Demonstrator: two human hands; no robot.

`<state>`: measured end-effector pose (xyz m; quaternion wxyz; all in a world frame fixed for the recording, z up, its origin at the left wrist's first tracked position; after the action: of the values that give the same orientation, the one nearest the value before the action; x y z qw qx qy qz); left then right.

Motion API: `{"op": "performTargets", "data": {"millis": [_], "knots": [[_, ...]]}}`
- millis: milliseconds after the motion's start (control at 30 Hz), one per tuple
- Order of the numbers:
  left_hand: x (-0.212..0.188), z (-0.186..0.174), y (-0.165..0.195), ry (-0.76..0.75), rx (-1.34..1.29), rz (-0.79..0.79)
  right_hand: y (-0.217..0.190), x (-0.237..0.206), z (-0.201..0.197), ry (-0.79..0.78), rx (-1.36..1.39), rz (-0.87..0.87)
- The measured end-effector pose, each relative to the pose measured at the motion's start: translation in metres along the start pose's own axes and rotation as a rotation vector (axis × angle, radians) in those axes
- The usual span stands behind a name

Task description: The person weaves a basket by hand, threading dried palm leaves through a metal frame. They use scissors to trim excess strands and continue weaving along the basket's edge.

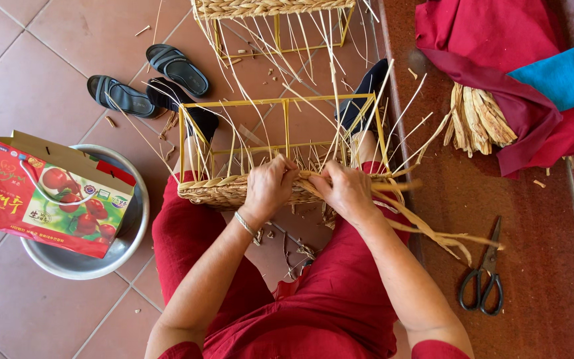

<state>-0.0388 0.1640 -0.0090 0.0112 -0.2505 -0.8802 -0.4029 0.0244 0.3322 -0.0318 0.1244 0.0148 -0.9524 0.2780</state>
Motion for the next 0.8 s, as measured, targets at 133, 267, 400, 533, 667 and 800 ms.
{"op": "performTargets", "data": {"millis": [133,267,400,533,667,800], "knots": [[0.034,0.014,-0.015,-0.264,0.024,-0.15,0.014,-0.012,-0.006,-0.086,0.152,0.127],[0.048,0.019,-0.017,-0.487,-0.072,-0.136,0.013,-0.017,-0.025,0.063,0.121,0.064],[0.05,0.03,-0.024,-0.55,0.041,-0.195,0.01,-0.024,-0.02,0.014,0.035,0.131],[0.053,0.046,-0.021,-0.484,0.225,-0.145,0.008,-0.036,-0.013,-0.018,0.144,0.185],[0.046,0.049,-0.023,-0.466,0.228,-0.24,0.012,-0.039,-0.013,-0.002,0.216,0.267],[0.041,0.035,-0.016,-0.338,0.149,-0.207,-0.018,-0.046,-0.04,0.374,-0.177,-0.164]]}}
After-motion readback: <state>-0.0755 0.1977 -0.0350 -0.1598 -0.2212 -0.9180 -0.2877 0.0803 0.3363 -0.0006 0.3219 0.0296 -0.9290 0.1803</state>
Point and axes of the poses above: each hand's wrist, its own x-axis towards the middle knuckle, its own z-axis out of the palm, y = z × x, the point moved 6 cm from there along x, towards the middle knuckle, and after that the axes turned 3 degrees about y, right-handed, at the moved point
